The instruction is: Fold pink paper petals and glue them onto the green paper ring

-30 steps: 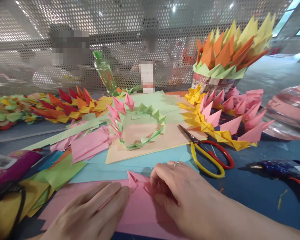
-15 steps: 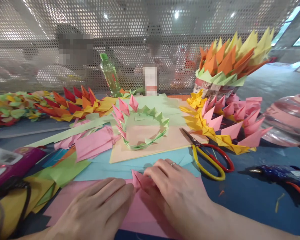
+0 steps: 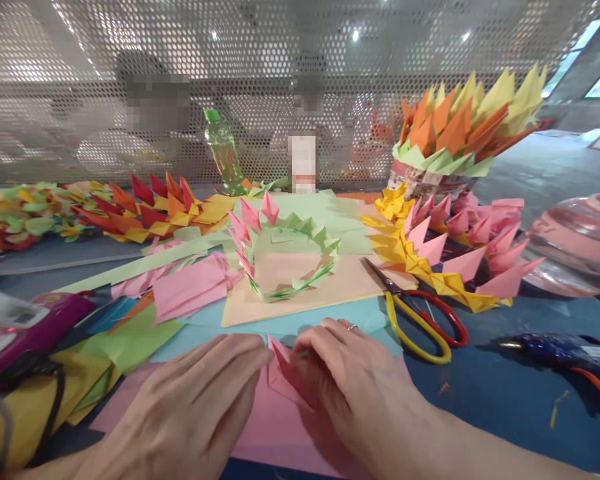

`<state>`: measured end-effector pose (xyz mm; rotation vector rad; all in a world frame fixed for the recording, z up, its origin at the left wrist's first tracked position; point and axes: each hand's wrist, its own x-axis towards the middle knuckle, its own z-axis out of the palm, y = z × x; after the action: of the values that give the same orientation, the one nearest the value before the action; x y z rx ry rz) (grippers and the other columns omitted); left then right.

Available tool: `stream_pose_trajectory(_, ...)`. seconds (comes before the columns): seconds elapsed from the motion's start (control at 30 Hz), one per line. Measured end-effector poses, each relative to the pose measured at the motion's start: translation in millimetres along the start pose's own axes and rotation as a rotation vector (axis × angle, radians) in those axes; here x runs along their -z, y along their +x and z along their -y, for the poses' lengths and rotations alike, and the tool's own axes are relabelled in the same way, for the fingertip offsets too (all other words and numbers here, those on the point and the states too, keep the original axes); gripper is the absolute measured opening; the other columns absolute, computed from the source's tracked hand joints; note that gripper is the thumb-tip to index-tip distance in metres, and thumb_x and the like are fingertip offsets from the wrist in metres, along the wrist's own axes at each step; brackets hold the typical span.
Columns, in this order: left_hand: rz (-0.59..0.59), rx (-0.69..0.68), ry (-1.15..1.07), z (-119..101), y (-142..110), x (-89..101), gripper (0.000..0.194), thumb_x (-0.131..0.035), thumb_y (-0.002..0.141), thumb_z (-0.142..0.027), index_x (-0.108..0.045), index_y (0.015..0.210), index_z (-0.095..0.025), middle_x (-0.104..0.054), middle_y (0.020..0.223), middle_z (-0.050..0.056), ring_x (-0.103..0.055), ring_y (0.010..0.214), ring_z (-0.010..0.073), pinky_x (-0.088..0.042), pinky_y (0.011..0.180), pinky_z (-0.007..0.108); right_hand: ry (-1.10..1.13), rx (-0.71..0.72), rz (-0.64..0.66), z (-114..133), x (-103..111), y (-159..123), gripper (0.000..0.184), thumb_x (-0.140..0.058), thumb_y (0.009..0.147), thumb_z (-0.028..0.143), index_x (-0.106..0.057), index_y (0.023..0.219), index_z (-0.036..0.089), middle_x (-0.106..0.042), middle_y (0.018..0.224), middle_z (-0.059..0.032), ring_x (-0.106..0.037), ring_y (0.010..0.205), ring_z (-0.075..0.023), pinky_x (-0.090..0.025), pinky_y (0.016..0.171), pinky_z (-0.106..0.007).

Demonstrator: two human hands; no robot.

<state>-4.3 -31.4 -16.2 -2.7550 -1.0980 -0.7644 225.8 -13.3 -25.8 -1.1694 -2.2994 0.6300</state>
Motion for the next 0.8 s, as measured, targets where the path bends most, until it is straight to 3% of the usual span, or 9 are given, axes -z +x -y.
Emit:
stream_pose_trajectory(0.13,0.015,0.168,-0.074,2,0,-10.1,0.021,-0.046,0.098,-0.013,-0.054,0.118,-0.017,-0.066,0.102,0.008,-0.065,0.089,0.0271,-0.057,0.072,0.044,-0.081,0.019,0.049,-3,0,-2,0.025,-0.043,0.102,0.016,-0.056,0.120,0.027,-0.062,0.104,-0.0045,-0.062,0.092,-0.0230,-0.048,0.078,-0.038)
stream_pose_trajectory(0.37,0.046,0.134,-0.221,3,-1,-11.6,0.033,-0.041,0.100,-0.011,-0.044,0.132,-0.019,-0.065,0.120,0.008,-0.064,0.106,0.0221,-0.054,0.090,0.037,-0.058,0.017,0.050,-4,-3,-1,0.028,-0.052,0.095,0.014,-0.056,0.119,0.027,-0.062,0.104,-0.0039,-0.060,0.094,-0.0234,-0.048,0.080,-0.038)
stream_pose_trajectory(0.53,0.088,0.140,-0.344,2,2,-8.3,0.034,-0.044,0.099,-0.012,-0.045,0.132,-0.023,-0.064,0.125,0.003,-0.062,0.113,0.0166,-0.053,0.097,0.029,0.138,-0.185,0.050,0,4,3,0.014,-0.062,0.089,0.015,-0.057,0.096,0.026,-0.067,0.090,0.0030,-0.063,0.085,-0.0175,-0.047,0.075,-0.030)
stream_pose_trajectory(0.6,0.110,0.116,-0.392,1,1,-6.7,0.039,-0.047,0.096,-0.010,-0.045,0.132,-0.024,-0.063,0.129,0.003,-0.062,0.116,0.0145,-0.053,0.098,0.025,0.265,-0.287,0.076,1,6,3,0.020,-0.065,0.089,0.018,-0.053,0.102,0.028,-0.067,0.083,0.0067,-0.063,0.075,-0.0145,-0.046,0.069,-0.028)
stream_pose_trajectory(0.7,0.096,0.087,-0.342,0,0,-5.1,0.049,-0.050,0.092,-0.008,-0.043,0.139,-0.021,-0.058,0.139,0.006,-0.058,0.124,0.0165,-0.051,0.104,0.027,0.437,-0.306,0.058,0,7,1,0.040,-0.062,0.093,0.021,-0.042,0.125,0.032,-0.066,0.080,0.0096,-0.061,0.069,-0.0130,-0.046,0.066,-0.026)
stream_pose_trajectory(0.73,0.075,0.096,-0.301,0,0,-4.4,0.048,-0.050,0.093,-0.008,-0.044,0.139,-0.019,-0.056,0.140,0.008,-0.056,0.126,0.0183,-0.050,0.106,0.029,0.474,-0.297,0.043,0,7,0,0.041,-0.059,0.096,0.023,-0.038,0.129,0.033,-0.065,0.080,0.0092,-0.061,0.069,-0.0131,-0.046,0.065,-0.026)
stream_pose_trajectory(0.8,0.019,0.091,-0.269,0,1,-2.1,0.037,-0.049,0.095,-0.008,-0.053,0.132,-0.016,-0.060,0.134,0.010,-0.060,0.121,0.0202,-0.052,0.103,0.032,0.492,-0.274,0.030,0,8,0,0.024,-0.051,0.101,0.028,-0.044,0.124,0.031,-0.065,0.080,0.0072,-0.061,0.070,-0.0133,-0.046,0.064,-0.026)
